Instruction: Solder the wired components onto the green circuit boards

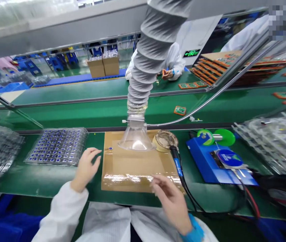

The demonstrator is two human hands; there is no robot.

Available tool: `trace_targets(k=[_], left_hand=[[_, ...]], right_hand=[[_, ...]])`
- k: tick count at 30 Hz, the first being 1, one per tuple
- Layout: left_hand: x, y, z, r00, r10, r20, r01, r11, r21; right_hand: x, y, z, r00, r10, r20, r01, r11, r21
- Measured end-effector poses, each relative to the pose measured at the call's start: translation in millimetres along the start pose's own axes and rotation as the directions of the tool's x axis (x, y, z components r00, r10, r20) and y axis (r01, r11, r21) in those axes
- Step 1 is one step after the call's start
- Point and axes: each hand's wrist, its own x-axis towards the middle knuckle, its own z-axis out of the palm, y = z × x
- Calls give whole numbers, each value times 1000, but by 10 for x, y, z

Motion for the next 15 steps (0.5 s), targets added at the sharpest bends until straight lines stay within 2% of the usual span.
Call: trace_targets(k=[2, 4, 6, 9, 12, 15], left_hand=[[94, -50, 167, 998, 38, 54, -42, 997, 68], [170, -82, 364, 992, 55, 117, -68, 991, 113], [222, -96, 532, 989, 33, 143, -45, 996, 81], [257, -104, 660, 991, -63, 118, 69, 997, -46], [262, -120, 669, 984, -133, 120, 148, 980, -129], [264, -117, 627, 981, -153, 121, 172, 971, -168]], right_hand=[[101, 190, 117, 990, 134, -31, -130, 986, 109], [231, 337, 185, 936, 318, -150, -243, 895, 375], [406, 421, 214, 902, 372, -220, -202, 813, 546], [724, 462, 234, 894, 318, -315, -69, 793, 605], [1020, 476, 240, 869, 212, -447, 77, 835, 545], [1202, 482, 193, 829, 130, -544, 148, 887, 437]])
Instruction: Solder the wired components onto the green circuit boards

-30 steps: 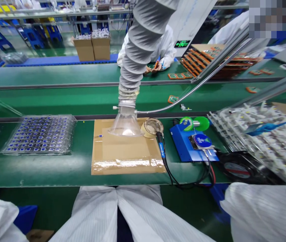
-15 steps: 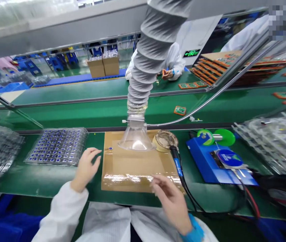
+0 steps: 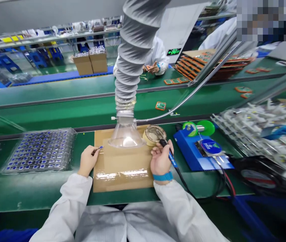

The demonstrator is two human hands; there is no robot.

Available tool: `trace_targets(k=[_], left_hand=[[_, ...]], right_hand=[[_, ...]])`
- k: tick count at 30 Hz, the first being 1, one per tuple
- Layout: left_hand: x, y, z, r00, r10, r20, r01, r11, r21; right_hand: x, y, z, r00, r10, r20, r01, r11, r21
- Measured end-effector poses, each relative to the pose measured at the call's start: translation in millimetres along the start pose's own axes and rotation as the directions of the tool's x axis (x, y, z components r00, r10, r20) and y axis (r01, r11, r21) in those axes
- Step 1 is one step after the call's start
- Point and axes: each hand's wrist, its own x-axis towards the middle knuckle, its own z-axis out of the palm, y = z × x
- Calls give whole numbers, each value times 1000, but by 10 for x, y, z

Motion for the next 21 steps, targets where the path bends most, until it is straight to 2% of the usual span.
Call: trace_targets(k=[4, 6, 10, 12, 14, 16, 17, 18, 19, 20, 21], left_hand=[[-17, 36, -50, 999, -23, -42, 20, 997, -78], [-28, 27, -63, 994, -52, -94, 41, 992, -115], [-21, -1, -88, 970, -91, -224, 44, 978, -204], [-19, 86, -127, 938, -130, -322, 27, 952, -305], [-70, 304, -208, 900, -227, -371, 13, 867, -497], [-231, 648, -328, 907, -329, -262, 26, 666, -745], [-360, 852, -392, 937, -329, -116, 69, 502, -862], [-513, 1067, -447, 953, -290, 90, 190, 338, -922], [-676, 1285, -485, 931, -204, 304, 343, 198, -918], [-834, 1497, -499, 863, -36, 504, 505, 103, -857], [-969, 1694, -488, 772, 168, 613, 609, 80, -789]], right_hand=[[42, -94, -163, 994, -112, 0, 112, 994, -17], [-46, -146, -361, 985, -169, 39, 170, 985, -21], [-315, -201, -809, 968, -221, 121, 238, 958, -158], [-397, -234, -929, 951, -185, 249, 257, 919, -298], [-410, -278, -943, 915, -120, 386, 279, 879, -387], [-376, -317, -894, 885, -86, 457, 294, 865, -407], [-356, -328, -868, 880, -84, 468, 301, 861, -411], [-341, -329, -851, 879, -84, 470, 304, 857, -417], [-333, -321, -847, 877, -76, 475, 303, 853, -425], [-332, -305, -858, 877, -66, 476, 300, 848, -436], [-337, -284, -880, 879, -58, 473, 295, 846, -445]])
